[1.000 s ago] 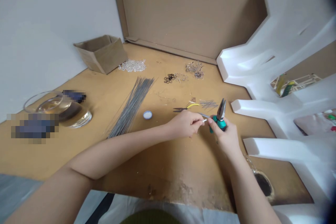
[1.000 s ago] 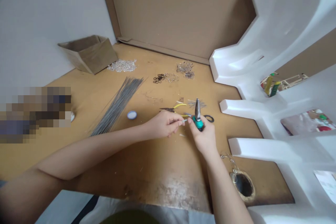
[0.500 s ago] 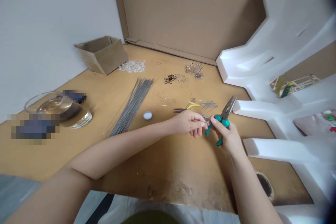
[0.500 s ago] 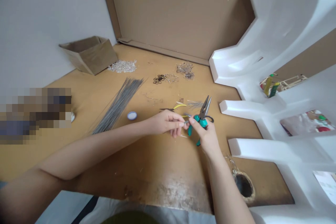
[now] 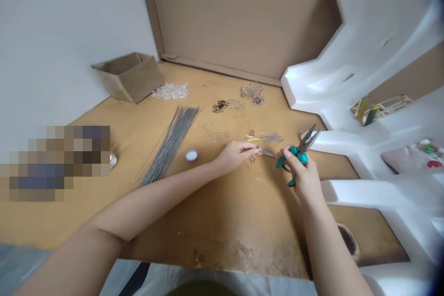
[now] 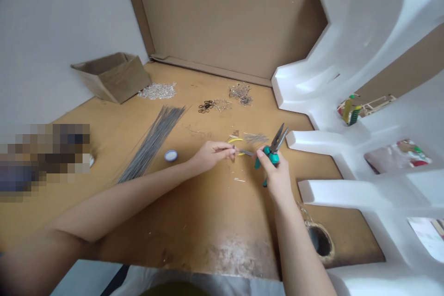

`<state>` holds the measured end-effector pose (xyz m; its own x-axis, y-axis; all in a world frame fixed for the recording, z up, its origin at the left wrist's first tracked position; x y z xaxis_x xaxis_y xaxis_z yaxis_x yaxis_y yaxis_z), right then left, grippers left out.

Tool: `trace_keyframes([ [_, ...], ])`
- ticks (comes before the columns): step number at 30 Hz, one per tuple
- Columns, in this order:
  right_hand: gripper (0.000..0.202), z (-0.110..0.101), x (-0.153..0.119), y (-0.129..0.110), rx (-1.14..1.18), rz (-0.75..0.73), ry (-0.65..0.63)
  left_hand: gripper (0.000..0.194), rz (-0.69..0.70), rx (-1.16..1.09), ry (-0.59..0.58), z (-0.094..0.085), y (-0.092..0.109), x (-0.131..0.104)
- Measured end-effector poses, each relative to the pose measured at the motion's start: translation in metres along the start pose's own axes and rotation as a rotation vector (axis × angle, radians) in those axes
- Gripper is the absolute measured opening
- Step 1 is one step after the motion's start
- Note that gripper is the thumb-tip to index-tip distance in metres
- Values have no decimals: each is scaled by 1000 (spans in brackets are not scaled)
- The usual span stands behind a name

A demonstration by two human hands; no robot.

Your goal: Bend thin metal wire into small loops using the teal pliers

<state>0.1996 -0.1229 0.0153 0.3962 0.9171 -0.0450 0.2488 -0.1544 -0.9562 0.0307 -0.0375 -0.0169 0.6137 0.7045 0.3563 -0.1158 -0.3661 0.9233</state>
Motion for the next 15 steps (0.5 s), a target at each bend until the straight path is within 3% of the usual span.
trace_keyframes([
  [3, 22, -1, 2, 1, 2, -10, 0, 24, -57, 110, -56, 5, -11, -3],
  [6, 22, -4, 2, 0, -19, -8, 17, 24, -36, 133, -38, 0, -4, 1],
  [9, 21, -6, -4, -6, -218, -50, 5, 25, -33, 72, 75, -22, 18, 13],
  [12, 17, 4, -17, -14, -531, -221, -178, 30, -20, 90, 200, -49, 40, 29],
  [13, 17, 10, -22, -16, -610, -278, -235, 30, -23, 124, 181, -55, 44, 35],
  [15, 16, 23, -31, -15, -741, -337, -309, 27, -24, 305, 9, -58, 47, 51],
])
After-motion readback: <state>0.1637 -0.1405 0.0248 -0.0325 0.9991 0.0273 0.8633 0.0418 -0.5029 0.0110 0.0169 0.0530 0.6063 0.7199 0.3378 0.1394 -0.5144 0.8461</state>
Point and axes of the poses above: each hand's wrist, its own x-axis towards the middle knuckle, its own z-axis out of the palm, y = z × x, the point moved 1 cm from there along x, towards the middle knuckle, and after that the axes turned 12 degrees about z, right-handed, at the moved point
